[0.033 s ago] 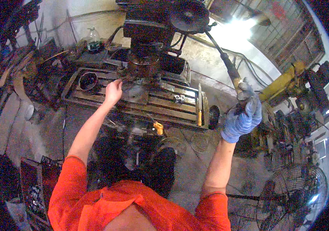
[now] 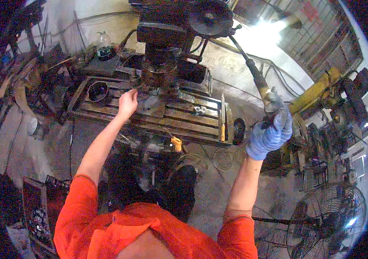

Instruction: The person moves an industrial fan in a workshop, then picks up metal parts from a storage bin, places them on a machining table, and uses an air blow gun to clean debris from them.

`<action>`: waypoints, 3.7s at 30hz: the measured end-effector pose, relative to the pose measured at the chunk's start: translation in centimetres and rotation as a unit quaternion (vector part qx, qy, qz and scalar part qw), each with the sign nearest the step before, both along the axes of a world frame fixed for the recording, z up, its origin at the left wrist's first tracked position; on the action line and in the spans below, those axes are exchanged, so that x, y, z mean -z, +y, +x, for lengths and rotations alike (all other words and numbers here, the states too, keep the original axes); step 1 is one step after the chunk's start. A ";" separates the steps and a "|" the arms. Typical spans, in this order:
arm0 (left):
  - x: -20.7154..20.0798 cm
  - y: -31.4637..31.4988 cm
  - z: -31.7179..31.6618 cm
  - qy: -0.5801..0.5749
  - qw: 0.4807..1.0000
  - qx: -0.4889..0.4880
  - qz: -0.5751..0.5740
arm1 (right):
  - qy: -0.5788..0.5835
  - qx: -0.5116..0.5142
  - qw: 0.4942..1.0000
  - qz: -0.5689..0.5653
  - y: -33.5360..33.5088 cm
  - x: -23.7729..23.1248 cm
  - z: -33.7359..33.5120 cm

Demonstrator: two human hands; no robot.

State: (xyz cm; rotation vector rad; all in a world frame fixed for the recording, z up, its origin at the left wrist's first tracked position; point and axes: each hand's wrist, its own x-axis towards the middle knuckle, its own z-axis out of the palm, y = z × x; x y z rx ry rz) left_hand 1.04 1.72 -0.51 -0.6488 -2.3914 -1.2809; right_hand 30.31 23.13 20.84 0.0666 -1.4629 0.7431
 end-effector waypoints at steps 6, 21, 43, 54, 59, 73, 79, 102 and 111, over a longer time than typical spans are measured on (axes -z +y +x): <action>1.9 1.3 -0.3 0.025 1.000 0.015 0.005 | 0.003 -0.002 1.000 0.007 -0.5 0.5 -0.1; -0.2 -3.0 1.5 -0.041 0.992 0.115 -0.017 | -0.014 0.046 0.999 -0.012 -0.7 2.8 -0.1; 0.7 -4.1 2.7 -0.099 0.987 0.124 0.009 | 0.008 -0.073 0.997 0.005 0.3 5.1 -0.4; -0.6 -2.7 3.7 -0.081 0.987 0.135 0.026 | -0.040 0.008 0.998 -0.039 -1.2 2.4 0.7; -0.6 -2.2 3.3 -0.100 0.985 0.136 0.024 | -0.014 -0.075 0.996 -0.042 -0.4 1.7 0.9; 0.5 -1.1 1.1 -0.143 0.979 0.143 0.032 | 0.072 -0.048 0.996 0.003 1.6 -2.5 -0.2; 1.8 0.6 -0.1 -0.125 0.978 0.145 0.079 | 0.078 0.000 0.996 0.052 5.3 -6.6 -0.9; -2.3 -13.3 -3.4 0.129 0.982 -0.084 -0.113 | -0.446 -0.032 0.865 -0.229 -0.4 19.7 1.7; -1.4 -16.6 -3.7 0.165 0.898 -0.083 -0.398 | -0.527 -0.251 0.693 -0.423 -5.4 34.2 -5.0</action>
